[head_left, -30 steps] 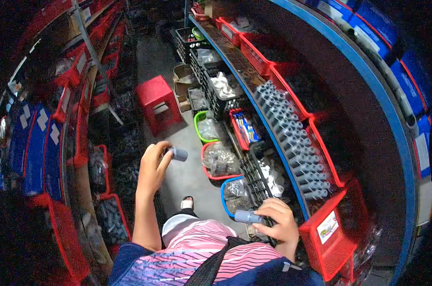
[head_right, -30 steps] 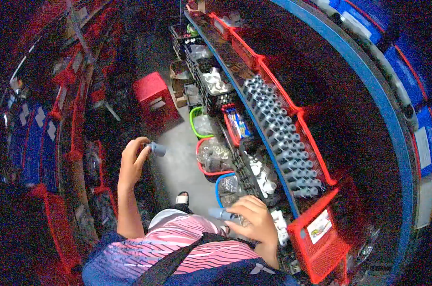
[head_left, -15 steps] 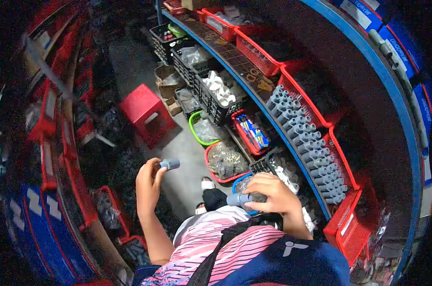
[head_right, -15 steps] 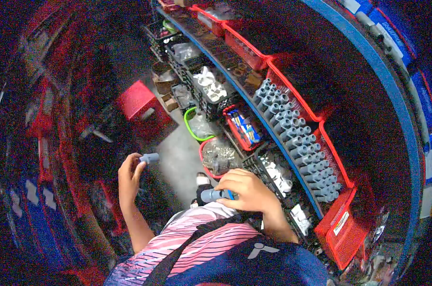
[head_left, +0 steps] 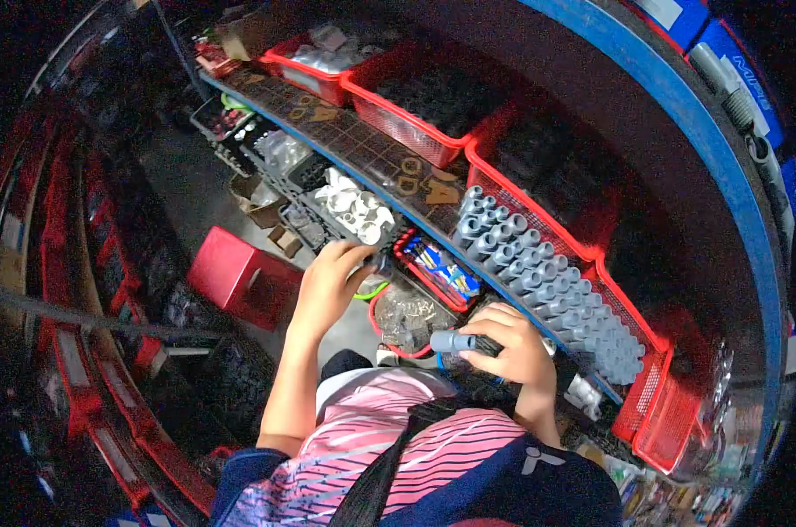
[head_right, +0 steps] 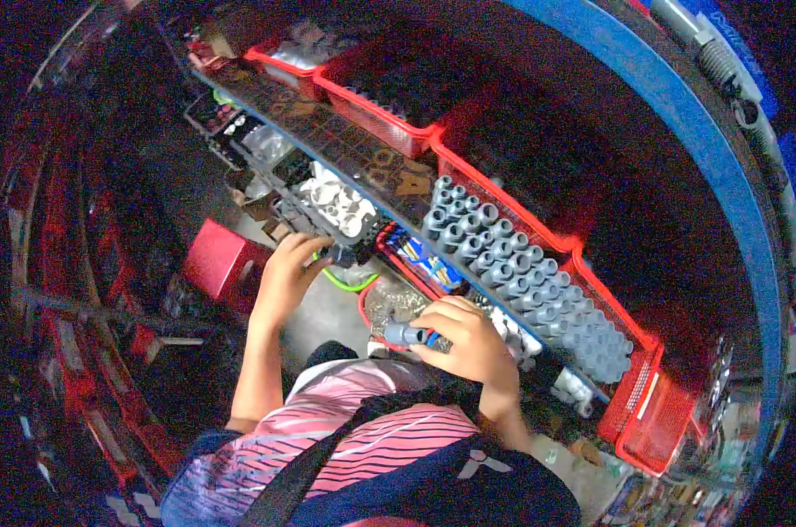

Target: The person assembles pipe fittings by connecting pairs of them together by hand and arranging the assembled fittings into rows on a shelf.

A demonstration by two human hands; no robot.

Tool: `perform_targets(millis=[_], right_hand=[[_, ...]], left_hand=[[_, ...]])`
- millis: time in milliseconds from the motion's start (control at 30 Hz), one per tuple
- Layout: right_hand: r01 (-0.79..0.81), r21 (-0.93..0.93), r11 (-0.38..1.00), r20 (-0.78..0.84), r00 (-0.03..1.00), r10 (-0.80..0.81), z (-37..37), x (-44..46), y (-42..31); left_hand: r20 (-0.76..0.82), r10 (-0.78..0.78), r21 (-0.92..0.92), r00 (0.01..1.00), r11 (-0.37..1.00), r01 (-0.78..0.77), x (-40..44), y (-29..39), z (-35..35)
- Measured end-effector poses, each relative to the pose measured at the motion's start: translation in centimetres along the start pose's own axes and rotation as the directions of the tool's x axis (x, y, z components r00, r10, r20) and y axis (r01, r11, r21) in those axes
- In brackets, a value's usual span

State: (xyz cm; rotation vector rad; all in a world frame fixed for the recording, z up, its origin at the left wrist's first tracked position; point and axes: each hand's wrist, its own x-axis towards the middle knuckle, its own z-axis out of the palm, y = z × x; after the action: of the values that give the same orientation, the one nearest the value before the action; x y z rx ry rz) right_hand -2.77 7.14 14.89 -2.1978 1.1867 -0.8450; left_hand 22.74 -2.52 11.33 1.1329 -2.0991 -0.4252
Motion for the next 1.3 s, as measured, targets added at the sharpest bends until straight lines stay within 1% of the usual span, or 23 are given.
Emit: perform_targets(millis=[67, 133, 167, 200, 267, 300, 333, 400, 433, 533, 700, 767, 900, 1000, 1067, 1100, 1167, 1200, 1267, 1300], right_hand=[[-0.059, 0.006, 0.998, -0.029, 0.998, 0.059, -0.9, 0.5, -0.6], [-0.05, -0.117, 0.992, -0.131, 0.991, 0.034, -1.5, 0.8, -1.2], [-0.068, -0.142, 0.988, -0.155, 0.987, 0.046, -1.7, 1.0, -1.4], [-0.119, -0.146, 0.982, -0.167, 0.981, 0.094, -1.7, 1.1, -1.6], [-0.146, -0.217, 0.965, -0.341, 0.938, 0.065, -1.2, 1.0, -2.5], [-0.202, -0.207, 0.957, -0.344, 0.931, 0.122, -1.1, 1.0, -3.1], [-0.238, -0.211, 0.948, -0.371, 0.917, 0.147, -0.8, 1.0, -3.3], [-0.379, -0.148, 0.914, -0.359, 0.881, 0.307, -0.4, 1.1, -3.9], [-0.365, -0.153, 0.919, -0.392, 0.876, 0.283, 0.1, 0.9, -3.5], [-0.443, -0.167, 0.881, -0.428, 0.837, 0.34, 1.2, 1.3, -3.7], [-0.5, -0.164, 0.85, -0.43, 0.812, 0.395, 2.3, 2.7, -4.4], [-0.533, -0.235, 0.813, -0.469, 0.795, 0.385, 2.9, 2.9, -4.2], [-0.584, -0.157, 0.797, -0.474, 0.752, 0.458, 3.6, 3.6, -4.1], [-0.586, -0.132, 0.8, -0.46, 0.751, 0.474, 4.2, 3.9, -3.9], [-0.607, -0.206, 0.768, -0.474, 0.748, 0.464, 4.3, 4.1, -3.8], [-0.606, -0.209, 0.768, -0.472, 0.75, 0.464, 4.4, 4.2, -3.6], [-0.586, -0.126, 0.801, -0.501, 0.734, 0.459, 4.5, 4.4, -3.4], [-0.585, -0.127, 0.801, -0.497, 0.736, 0.459, 4.4, 4.5, -3.4], [-0.629, -0.127, 0.767, -0.436, 0.73, 0.526, 4.4, 4.7, -3.4], [-0.628, -0.126, 0.768, -0.434, 0.731, 0.527, 4.5, 4.9, -3.3]], left_hand=[[0.028, 0.045, -0.026, 0.999, 0.999, -0.045, 2.7, -0.7, 1.7], [0.048, 0.104, -0.107, 0.993, 0.989, -0.099, 5.2, -1.1, 3.7], [0.04, 0.16, -0.138, 0.986, 0.978, -0.153, 6.5, -1.4, 4.7], [0.097, 0.187, -0.17, 0.978, 0.971, -0.169, 7.9, -1.7, 5.6], [0.099, 0.289, -0.169, 0.952, 0.948, -0.27, 10.2, -2.7, 7.7], [0.088, 0.292, -0.225, 0.952, 0.937, -0.267, 10.9, -3.4, 8.9], [0.128, 0.311, -0.227, 0.942, 0.933, -0.278, 11.8, -3.3, 9.1], [0.106, 0.348, -0.297, 0.932, 0.905, -0.304, 13.2, -3.7, 10.4], [0.117, 0.368, -0.317, 0.922, 0.894, -0.317, 13.9, -3.8, 10.9], [0.172, 0.394, -0.366, 0.903, 0.876, -0.312, 15.0, -4.4, 11.9], [0.197, 0.446, -0.358, 0.873, 0.862, -0.36, 16.0, -5.0, 12.8], [0.219, 0.469, -0.379, 0.856, 0.849, -0.368, 16.2, -5.2, 13.1], [0.229, 0.508, -0.424, 0.83, 0.82, -0.385, 16.6, -5.6, 13.6], [0.239, 0.505, -0.451, 0.829, 0.814, -0.366, 16.7, -5.8, 13.9], [0.25, 0.502, -0.447, 0.828, 0.818, -0.361, 16.8, -5.9, 14.1], [0.243, 0.511, -0.456, 0.825, 0.81, -0.367, 16.8, -6.0, 14.3], [0.238, 0.523, -0.498, 0.818, 0.789, -0.359, 16.8, -6.0, 14.3], [0.238, 0.52, -0.498, 0.821, 0.791, -0.356, 16.8, -6.0, 14.4], [0.221, 0.506, -0.536, 0.834, 0.777, -0.329, 16.7, -6.1, 14.6], [0.222, 0.493, -0.553, 0.841, 0.774, -0.308, 16.7, -6.2, 14.7]])
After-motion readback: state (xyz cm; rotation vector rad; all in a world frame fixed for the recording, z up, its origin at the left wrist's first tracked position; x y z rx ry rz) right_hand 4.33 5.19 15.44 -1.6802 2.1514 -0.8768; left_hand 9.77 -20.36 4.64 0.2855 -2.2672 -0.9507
